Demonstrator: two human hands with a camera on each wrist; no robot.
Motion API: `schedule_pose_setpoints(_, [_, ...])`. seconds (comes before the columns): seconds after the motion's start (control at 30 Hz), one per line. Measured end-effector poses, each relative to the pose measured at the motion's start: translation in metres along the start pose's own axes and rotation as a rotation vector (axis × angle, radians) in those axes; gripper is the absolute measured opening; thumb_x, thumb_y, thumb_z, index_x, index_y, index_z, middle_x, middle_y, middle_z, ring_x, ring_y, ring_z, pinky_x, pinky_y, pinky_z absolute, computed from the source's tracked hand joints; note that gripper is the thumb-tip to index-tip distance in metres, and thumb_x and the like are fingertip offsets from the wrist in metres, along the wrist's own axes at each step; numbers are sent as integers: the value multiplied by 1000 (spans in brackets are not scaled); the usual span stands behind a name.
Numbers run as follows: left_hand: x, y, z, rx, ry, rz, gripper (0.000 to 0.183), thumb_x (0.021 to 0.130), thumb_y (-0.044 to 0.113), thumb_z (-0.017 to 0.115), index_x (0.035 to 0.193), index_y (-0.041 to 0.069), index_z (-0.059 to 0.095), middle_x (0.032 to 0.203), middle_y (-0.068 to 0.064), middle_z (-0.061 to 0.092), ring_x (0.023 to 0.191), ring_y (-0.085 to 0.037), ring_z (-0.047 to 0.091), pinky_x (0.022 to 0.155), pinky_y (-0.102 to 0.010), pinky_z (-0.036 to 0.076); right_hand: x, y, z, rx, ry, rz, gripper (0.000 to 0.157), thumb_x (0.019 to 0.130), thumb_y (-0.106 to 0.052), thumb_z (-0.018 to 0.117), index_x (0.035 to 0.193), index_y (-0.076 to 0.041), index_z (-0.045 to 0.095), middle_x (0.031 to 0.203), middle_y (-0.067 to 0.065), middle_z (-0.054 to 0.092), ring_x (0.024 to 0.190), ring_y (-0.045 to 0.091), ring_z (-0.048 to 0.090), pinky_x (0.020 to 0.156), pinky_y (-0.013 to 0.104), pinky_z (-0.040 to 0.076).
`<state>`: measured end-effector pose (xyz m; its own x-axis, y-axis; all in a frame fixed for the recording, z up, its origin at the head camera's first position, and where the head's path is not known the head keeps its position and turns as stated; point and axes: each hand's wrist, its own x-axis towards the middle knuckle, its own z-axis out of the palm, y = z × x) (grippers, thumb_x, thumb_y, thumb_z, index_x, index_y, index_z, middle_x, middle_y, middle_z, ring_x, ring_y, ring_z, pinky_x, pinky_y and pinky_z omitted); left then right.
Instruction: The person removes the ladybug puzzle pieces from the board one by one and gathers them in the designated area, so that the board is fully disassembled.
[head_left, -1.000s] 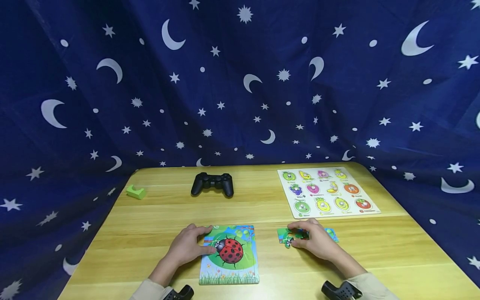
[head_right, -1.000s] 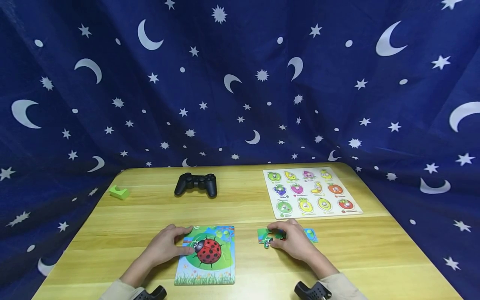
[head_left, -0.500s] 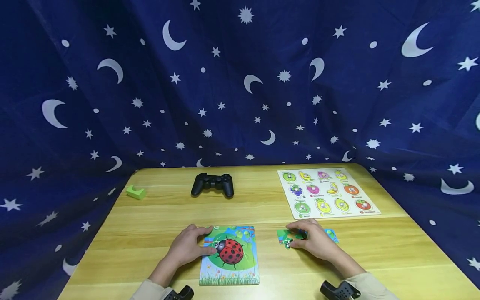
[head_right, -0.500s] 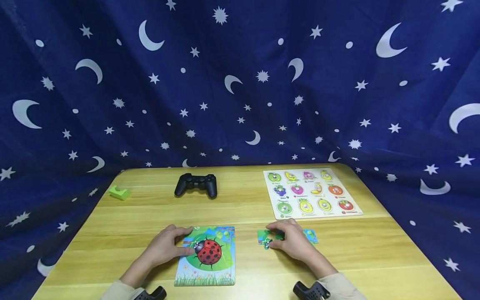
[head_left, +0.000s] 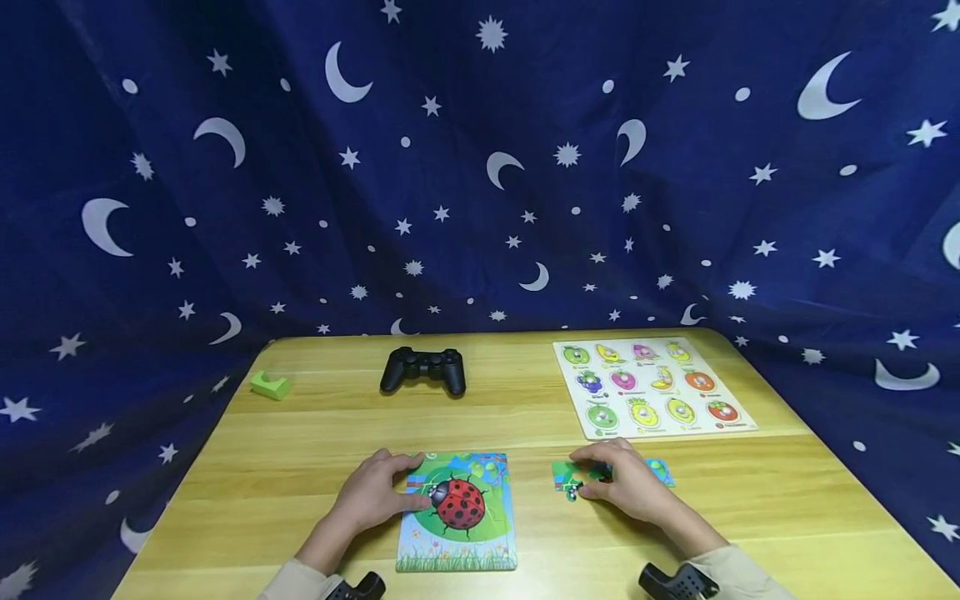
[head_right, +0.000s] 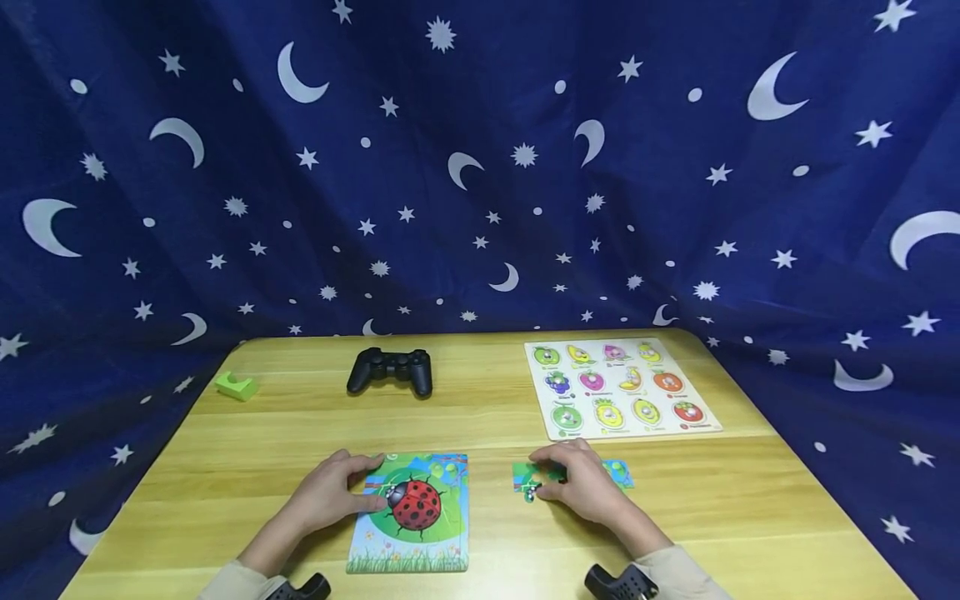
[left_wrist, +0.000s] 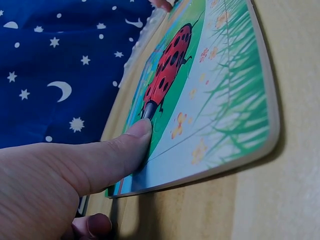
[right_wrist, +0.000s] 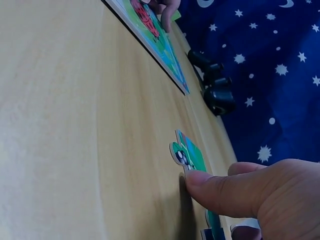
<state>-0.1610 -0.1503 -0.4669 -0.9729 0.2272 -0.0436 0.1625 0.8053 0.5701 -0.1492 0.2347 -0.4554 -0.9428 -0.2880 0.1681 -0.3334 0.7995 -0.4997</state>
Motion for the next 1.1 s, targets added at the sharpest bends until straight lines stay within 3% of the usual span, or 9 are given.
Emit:
schedule_pose_setpoints(0.3, [0,-1,-1,1,-1,1,69,67,47,87,127,18,69,90,2,54,81,-13,45,73,-32,41,-1,-1,1,4,-3,13,42,74,-23,84,114,-20,71,118,-4,70,110,20,54,94,40,45])
schedule_pose_setpoints(0.53, [-1,1,-2,-1,-7,-4,68,67,46,87,127,19,69,88,2,52,78,-14,43,70,-29,38,-2,1,2,4,-6,-12,42,75,-21,83,115,-19,71,117,-5,70,107,17,54,91,34,46])
schedule_pose_setpoints(0.83, [-1,1,-1,3,-8,0,69,67,47,87,127,19,68,87,2,52,77,-14,42,68,-28,37,-2,2,1,-5,-1,-38,41,76,-20,83,115,-18,71,116,-5,71,107,18,55,91,35,46])
schedule_pose_setpoints(1.1, [-1,1,-1,0,-7,-5,68,68,47,87,127,19,68,88,2,53,78,-14,43,69,-29,38,-1,-11,2,15,28,-57,41,79,-16,80,119,-17,69,116,-5,70,104,17,56,89,35,46])
